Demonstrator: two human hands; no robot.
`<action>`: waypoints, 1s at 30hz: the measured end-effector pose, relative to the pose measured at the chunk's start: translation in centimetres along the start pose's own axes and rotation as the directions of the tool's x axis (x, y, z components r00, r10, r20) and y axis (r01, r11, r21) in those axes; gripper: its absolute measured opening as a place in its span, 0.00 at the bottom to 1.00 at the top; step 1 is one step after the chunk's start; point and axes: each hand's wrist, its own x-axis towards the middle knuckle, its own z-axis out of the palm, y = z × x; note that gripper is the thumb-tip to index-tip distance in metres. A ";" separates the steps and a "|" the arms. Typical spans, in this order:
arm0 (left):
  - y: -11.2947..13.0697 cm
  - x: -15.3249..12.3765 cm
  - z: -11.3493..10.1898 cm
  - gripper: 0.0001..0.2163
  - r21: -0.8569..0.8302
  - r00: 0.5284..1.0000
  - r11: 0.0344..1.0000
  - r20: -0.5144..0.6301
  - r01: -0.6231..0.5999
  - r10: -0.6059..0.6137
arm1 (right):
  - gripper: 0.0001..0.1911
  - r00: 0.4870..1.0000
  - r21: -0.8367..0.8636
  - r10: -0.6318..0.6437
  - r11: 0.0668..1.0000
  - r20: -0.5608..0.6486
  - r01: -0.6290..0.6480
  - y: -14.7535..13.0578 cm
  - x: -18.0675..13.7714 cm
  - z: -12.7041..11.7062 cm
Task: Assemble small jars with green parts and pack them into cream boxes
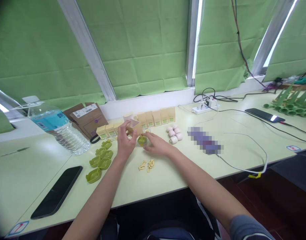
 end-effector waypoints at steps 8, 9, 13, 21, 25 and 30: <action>0.3 0.2 -0.2 0.18 0.038 1.000 0.999 -0.005 -0.003 0.003 | 0.30 0.996 -0.007 0.010 1.000 0.087 -0.009 0.0 -0.3 0.1; 0.3 0.2 -0.2 0.17 0.039 1.000 0.999 -0.006 -0.007 0.007 | 0.29 0.997 -0.011 0.010 1.000 0.080 -0.009 0.1 -0.2 0.1; 0.3 0.2 -0.2 0.17 0.039 1.000 0.999 0.001 0.002 -0.002 | 0.25 1.000 -0.016 -0.002 1.000 0.029 0.003 0.3 0.1 0.1; 0.0 0.0 0.0 0.18 0.038 0.999 0.999 0.010 -0.031 0.030 | 0.26 0.999 -0.014 0.037 0.999 -0.018 -0.038 0.3 -0.1 0.0; -0.2 -0.1 0.2 0.18 0.018 0.999 0.999 0.022 -0.043 0.043 | 0.36 0.998 -0.040 0.061 0.997 0.033 -0.059 0.5 -0.3 0.5; -0.5 -0.1 0.3 0.17 0.013 0.999 0.999 0.020 -0.033 0.033 | 0.26 0.999 -0.062 0.040 0.997 -0.018 -0.041 0.6 0.1 0.3</action>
